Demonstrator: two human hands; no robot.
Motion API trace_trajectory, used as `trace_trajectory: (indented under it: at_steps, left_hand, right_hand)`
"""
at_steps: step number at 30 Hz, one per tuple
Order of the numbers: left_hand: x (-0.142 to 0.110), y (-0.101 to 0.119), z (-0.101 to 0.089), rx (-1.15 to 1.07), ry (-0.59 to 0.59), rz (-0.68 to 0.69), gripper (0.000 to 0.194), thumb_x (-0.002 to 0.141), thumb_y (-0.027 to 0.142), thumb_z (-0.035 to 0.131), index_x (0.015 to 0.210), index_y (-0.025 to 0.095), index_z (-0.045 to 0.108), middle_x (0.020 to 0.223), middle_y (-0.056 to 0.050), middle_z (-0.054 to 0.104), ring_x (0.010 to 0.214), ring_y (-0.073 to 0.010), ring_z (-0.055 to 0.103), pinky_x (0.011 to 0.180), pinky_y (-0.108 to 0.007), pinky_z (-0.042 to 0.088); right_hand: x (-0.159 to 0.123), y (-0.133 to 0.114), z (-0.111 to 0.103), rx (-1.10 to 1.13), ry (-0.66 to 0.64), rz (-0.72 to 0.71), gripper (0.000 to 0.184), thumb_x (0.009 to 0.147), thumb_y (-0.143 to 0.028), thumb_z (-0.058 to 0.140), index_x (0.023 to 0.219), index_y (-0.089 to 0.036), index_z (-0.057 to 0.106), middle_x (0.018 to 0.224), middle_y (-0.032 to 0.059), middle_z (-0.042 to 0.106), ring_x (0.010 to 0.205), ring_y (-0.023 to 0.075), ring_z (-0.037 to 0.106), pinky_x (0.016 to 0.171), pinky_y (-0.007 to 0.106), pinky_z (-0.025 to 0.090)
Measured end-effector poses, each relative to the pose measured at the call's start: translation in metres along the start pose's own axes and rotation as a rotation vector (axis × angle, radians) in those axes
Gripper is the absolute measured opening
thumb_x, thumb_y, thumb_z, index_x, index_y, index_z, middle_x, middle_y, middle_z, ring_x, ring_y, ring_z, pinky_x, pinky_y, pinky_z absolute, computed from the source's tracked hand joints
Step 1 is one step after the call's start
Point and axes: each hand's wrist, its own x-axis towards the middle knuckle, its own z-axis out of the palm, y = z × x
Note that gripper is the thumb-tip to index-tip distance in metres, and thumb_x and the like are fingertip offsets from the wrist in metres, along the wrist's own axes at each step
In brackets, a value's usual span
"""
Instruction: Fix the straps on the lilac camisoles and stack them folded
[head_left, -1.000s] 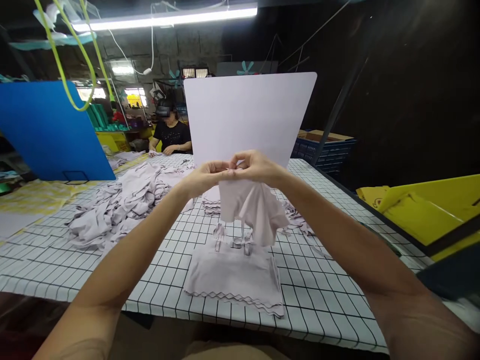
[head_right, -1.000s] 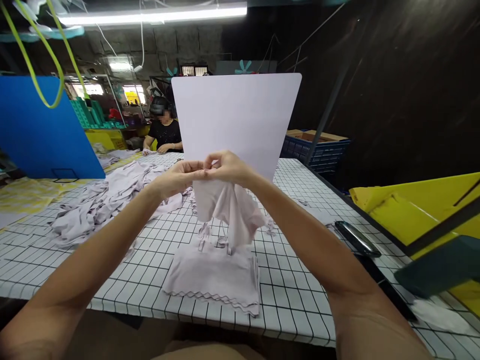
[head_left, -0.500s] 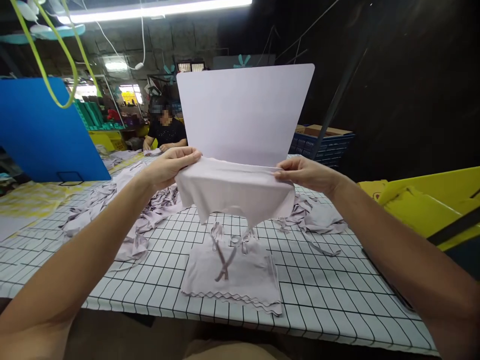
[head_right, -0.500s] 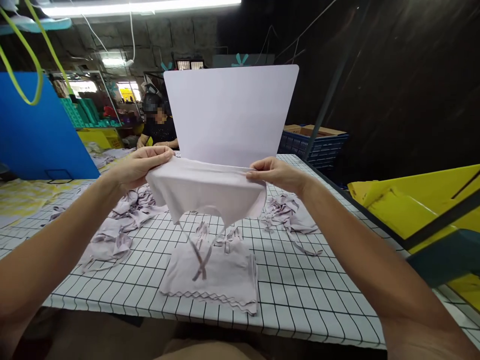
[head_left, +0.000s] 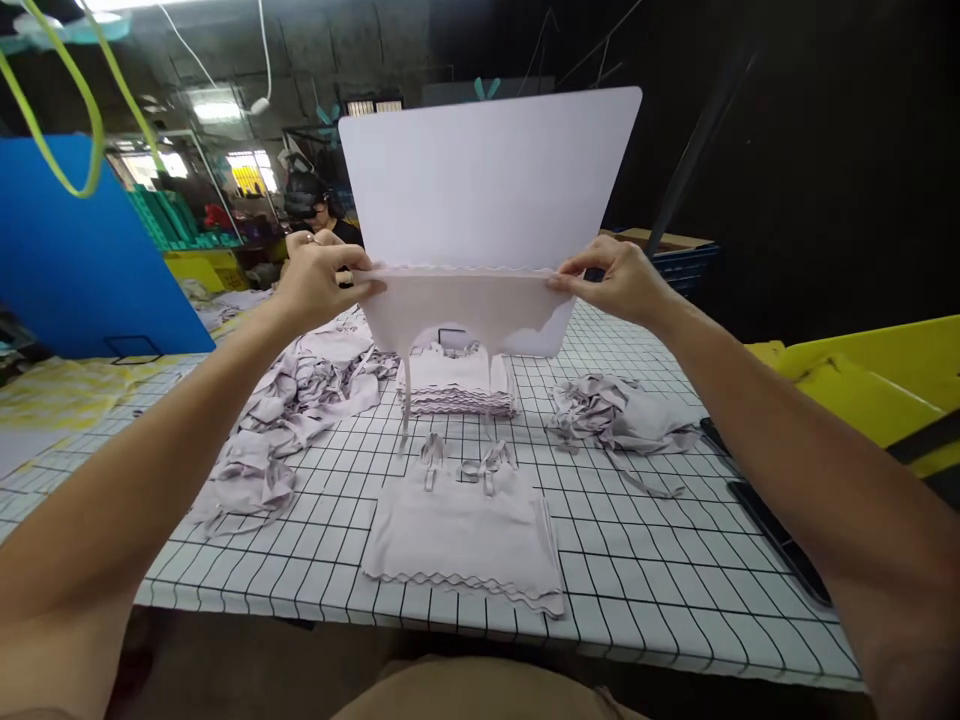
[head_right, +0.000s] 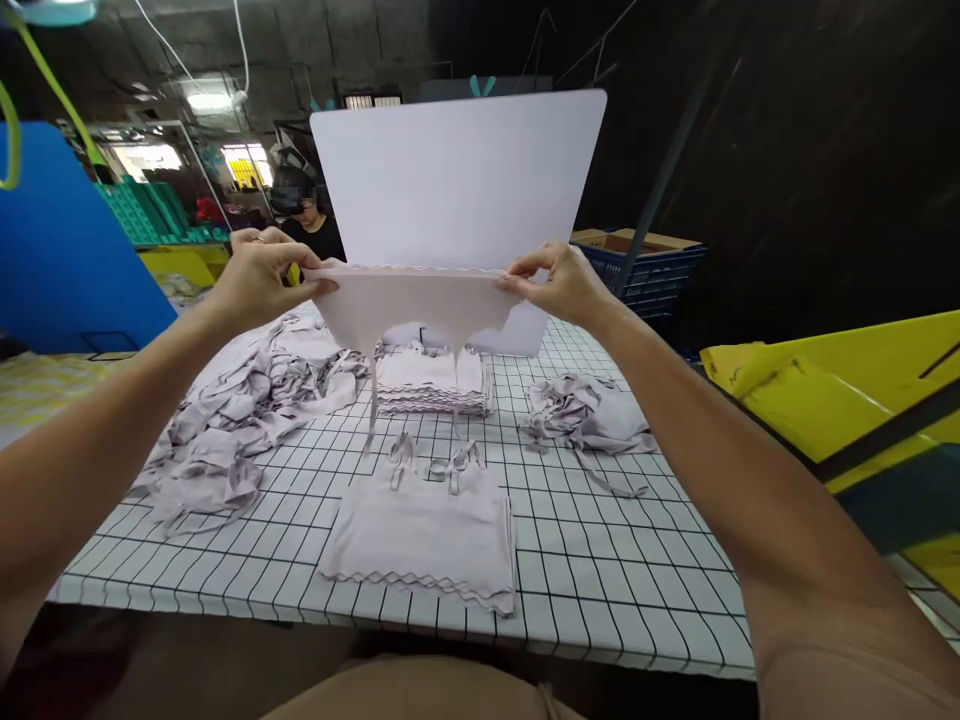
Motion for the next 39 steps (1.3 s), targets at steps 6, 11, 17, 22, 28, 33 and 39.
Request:
trace_trajectory:
  at_steps: [6,11,17,22,28,33,39]
  left_hand:
    - [-0.087,-0.007,0.068,-0.008,-0.090,0.019,0.023,0.095,0.034,0.054,0.091,0.019,0.071,0.090,-0.005,0.072,0.103,-0.0258,0.057,0.105,-0.053,0.025]
    - [-0.147,-0.009,0.136,-0.002,-0.249,-0.037,0.019,0.088,0.026,0.062,0.105,0.023,0.070,0.088,-0.007,0.076,0.105,-0.0321,0.062,0.102,-0.055,0.027]
    - [-0.161,0.007,0.130,0.038,-0.057,-0.075,0.007,0.088,0.025,0.065,0.083,0.024,0.070,0.087,-0.006,0.069,0.108,-0.0324,0.060,0.100,-0.053,0.028]
    - [-0.229,0.041,0.112,0.005,-0.079,0.033,0.007,0.084,0.016,0.067,0.082,0.022,0.067,0.094,-0.005,0.068,0.094,-0.0262,0.059,0.088,-0.044,0.035]
    - [-0.284,0.058,0.119,-0.026,-0.208,0.094,0.022,0.082,0.000,0.055,0.087,0.020,0.061,0.086,-0.003,0.070,0.084,-0.0211,0.062,0.090,-0.042,0.035]
    - [-0.291,0.059,0.107,-0.057,-0.240,0.077,0.023,0.086,-0.001,0.053,0.090,0.020,0.062,0.085,-0.002,0.071,0.084,-0.0205,0.063,0.092,-0.043,0.035]
    - [-0.301,0.064,0.091,-0.304,-0.468,-0.065,0.035,0.092,0.002,0.041,0.102,0.023,0.068,0.106,-0.005,0.074,0.101,-0.0218,0.065,0.092,-0.042,0.042]
  right_hand:
    - [-0.083,0.011,0.047,-0.126,-0.145,-0.036,0.022,0.086,-0.039,0.070,0.099,-0.022,0.074,0.083,0.0065,0.070,0.093,0.0279,0.056,0.095,0.057,0.039]
    - [-0.133,0.035,0.100,-0.161,-0.393,0.173,0.014,0.081,-0.028,0.071,0.093,-0.021,0.075,0.077,0.0067,0.070,0.096,0.0317,0.054,0.092,0.062,0.038]
    - [-0.155,0.013,0.089,-0.068,-0.103,0.058,0.013,0.089,-0.031,0.066,0.082,-0.025,0.075,0.080,0.0063,0.068,0.097,0.0309,0.053,0.088,0.054,0.045]
    - [-0.220,-0.027,0.079,-0.007,-0.161,-0.101,0.009,0.088,-0.019,0.069,0.082,-0.025,0.070,0.090,0.0049,0.069,0.099,0.0279,0.057,0.084,0.048,0.049]
    - [-0.273,-0.039,0.102,0.071,-0.292,-0.117,0.016,0.091,-0.005,0.060,0.090,-0.020,0.061,0.078,0.0041,0.066,0.086,0.0236,0.055,0.079,0.045,0.047]
    - [-0.280,-0.045,0.093,0.150,-0.341,-0.102,0.017,0.091,-0.003,0.058,0.093,-0.020,0.061,0.078,0.0046,0.063,0.088,0.0225,0.052,0.080,0.042,0.049]
    - [-0.290,-0.053,0.087,0.029,-0.565,-0.112,0.024,0.097,-0.037,0.062,0.110,-0.018,0.066,0.102,0.0116,0.069,0.104,0.0311,0.057,0.097,0.062,0.041]
